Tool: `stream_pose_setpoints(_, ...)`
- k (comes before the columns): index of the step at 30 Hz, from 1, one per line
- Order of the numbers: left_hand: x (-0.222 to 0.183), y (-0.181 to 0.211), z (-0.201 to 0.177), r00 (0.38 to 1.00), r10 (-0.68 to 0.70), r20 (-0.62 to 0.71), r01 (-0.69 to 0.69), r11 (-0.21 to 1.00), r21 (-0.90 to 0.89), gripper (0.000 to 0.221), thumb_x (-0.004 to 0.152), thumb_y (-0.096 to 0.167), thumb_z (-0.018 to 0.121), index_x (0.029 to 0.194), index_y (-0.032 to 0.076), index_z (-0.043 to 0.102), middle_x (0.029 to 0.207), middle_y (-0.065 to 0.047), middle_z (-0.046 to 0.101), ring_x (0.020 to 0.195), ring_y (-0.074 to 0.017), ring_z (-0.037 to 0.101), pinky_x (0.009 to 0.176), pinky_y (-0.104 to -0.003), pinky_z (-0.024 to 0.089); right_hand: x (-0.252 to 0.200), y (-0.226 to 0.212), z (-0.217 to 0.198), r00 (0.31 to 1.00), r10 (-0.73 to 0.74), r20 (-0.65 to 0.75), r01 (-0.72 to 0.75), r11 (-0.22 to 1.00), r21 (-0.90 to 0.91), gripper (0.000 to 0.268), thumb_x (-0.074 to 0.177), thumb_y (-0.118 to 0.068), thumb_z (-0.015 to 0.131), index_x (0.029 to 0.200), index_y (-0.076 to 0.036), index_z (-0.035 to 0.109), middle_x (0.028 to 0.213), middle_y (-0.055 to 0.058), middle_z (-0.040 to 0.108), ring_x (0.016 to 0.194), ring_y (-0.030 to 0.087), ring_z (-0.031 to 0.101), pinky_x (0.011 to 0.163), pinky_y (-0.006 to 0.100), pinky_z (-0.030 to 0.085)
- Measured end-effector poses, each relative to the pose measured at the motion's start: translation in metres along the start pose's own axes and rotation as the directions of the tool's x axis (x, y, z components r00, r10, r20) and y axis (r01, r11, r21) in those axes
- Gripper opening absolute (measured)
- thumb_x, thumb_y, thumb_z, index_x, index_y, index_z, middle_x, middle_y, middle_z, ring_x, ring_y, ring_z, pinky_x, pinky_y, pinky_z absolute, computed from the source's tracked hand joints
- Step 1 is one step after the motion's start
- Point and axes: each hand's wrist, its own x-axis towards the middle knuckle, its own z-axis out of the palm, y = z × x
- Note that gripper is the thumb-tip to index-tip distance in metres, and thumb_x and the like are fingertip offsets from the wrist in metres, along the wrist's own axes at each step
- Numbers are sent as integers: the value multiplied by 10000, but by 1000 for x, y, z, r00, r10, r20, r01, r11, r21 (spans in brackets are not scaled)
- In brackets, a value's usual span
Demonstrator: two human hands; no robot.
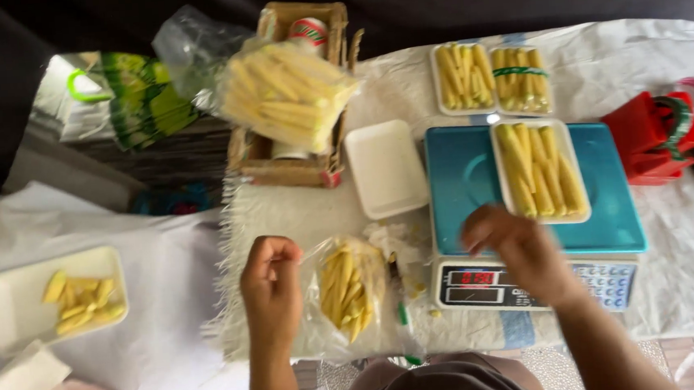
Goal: Trimming and packing baby corn into trays using a knife and a digital scale for weighing.
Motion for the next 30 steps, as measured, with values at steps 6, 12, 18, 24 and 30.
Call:
stream_pose_setpoints(6, -11, -15, -9, 905, -363, 222, 184, 805, 564, 585, 898, 327, 721, 1413, 185, 481, 1091, -58, 625, 916, -213, 650, 758, -396, 549, 35, 13, 173, 825, 43, 563, 144, 948, -283, 307, 903, 23, 560, 1181, 17, 691, 1222, 166, 674, 1088, 358, 668, 952, 459, 543)
stream_pose_setpoints(12, -24, -30, -16, 956, -196, 220, 86, 899, 428, 403, 889, 126, 685, 1284, 132, 607, 852, -41, 736, 777, -234, 726, 723, -416, 585, 47, 28, 240, 485, 463, 742, 386, 648, -656, 614, 947, -16, 607, 1527, -117, 431, 1646, 156, 291, 1523, 449, 193, 1196, 666, 179)
stream_pose_setpoints(18, -33, -49, -22, 858, -423, 293, 206, 804, 558, 557, 962, 454, 626, 1420, 175, 478, 1236, -128, 648, 1141, -293, 632, 885, -457, 534, 52, 45, 254, 249, 714, 654, 644, 382, -663, 471, 1036, -377, 468, 1485, -249, 534, 1616, 101, 374, 1579, 442, 30, 1186, 789, -34)
stream_pose_setpoints(24, -48, -188, -13, 646, -640, 417, 585, 765, 268, 727, 1008, 736, 375, 1318, 124, 616, 1155, -204, 733, 982, -335, 768, 813, -486, 618, 36, 88, 255, 543, 437, 718, 556, 453, -696, 473, 650, -431, 748, 1083, -242, 761, 1185, 155, 580, 1195, 362, 521, 1071, 790, 221)
stream_pose_setpoints(30, -62, -143, -26, 629, -655, 419, 680, 725, 112, 185, 1039, 214, 588, 1013, 47, 664, 821, -98, 772, 650, -176, 747, 592, -271, 624, 53, 38, 253, 414, 615, 671, 331, 585, -740, 753, 860, 156, 688, 1491, -141, 404, 1599, 405, 104, 1468, 551, 202, 798, 359, 615)
